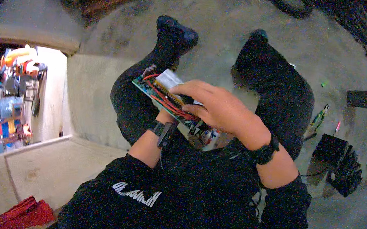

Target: Inspecting and repairing an electronic circuit board using a screwdriver.

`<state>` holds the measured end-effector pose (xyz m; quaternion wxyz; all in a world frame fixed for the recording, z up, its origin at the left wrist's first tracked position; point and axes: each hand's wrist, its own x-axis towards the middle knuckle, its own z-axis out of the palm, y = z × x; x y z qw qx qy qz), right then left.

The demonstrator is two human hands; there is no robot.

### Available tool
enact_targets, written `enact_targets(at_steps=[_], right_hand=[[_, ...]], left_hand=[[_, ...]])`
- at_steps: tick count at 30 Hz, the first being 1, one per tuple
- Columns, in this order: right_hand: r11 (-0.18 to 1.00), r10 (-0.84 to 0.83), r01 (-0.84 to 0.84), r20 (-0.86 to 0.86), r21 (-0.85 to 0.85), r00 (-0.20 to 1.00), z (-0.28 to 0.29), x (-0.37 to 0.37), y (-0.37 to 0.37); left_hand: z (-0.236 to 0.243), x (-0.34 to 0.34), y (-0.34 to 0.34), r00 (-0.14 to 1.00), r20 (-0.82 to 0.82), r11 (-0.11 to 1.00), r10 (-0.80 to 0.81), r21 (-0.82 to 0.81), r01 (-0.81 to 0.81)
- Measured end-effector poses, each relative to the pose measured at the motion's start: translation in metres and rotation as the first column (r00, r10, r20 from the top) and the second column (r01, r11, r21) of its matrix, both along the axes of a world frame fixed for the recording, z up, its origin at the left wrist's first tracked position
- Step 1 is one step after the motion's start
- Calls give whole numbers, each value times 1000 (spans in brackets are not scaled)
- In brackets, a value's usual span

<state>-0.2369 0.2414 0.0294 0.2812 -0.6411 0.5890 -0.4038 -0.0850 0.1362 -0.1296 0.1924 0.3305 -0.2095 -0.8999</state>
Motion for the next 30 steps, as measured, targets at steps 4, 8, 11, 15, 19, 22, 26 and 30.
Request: enact_targets(at_steps=[4, 8, 11, 15, 19, 22, 26, 30], right_hand=[[995, -80, 80, -6, -56, 997, -15, 25, 0], [953, -211, 228, 100, -198, 972, -28, 33, 15], [875, -245, 349, 314, -334, 917, -43, 46, 25], [871, -291, 372, 273, -323, 917, -51, 57, 16], [877, -302, 384, 289, -288, 908, -45, 59, 5], [880, -277, 381, 346, -285, 896, -48, 61, 5], [849, -267, 374, 307, -373, 913, -51, 61, 9], [850, -264, 374, 315, -371, 912, -55, 60, 14]], left_hand=[[-23, 14, -8, 999, -8, 999, 44, 25, -43], [-30, 20, -12, 997, -10, 996, 75, 41, -74], [-34, 23, -16, 999, -26, 1000, 27, -14, -27], [-53, 27, -21, 996, -51, 993, 70, 94, -65], [-51, 25, -25, 997, -60, 998, 39, 45, -37], [-39, 24, -21, 997, -40, 997, 63, 39, -62], [-35, 25, -24, 998, -42, 988, 57, 149, -50], [-57, 24, -21, 990, -123, 985, 62, 170, -41]])
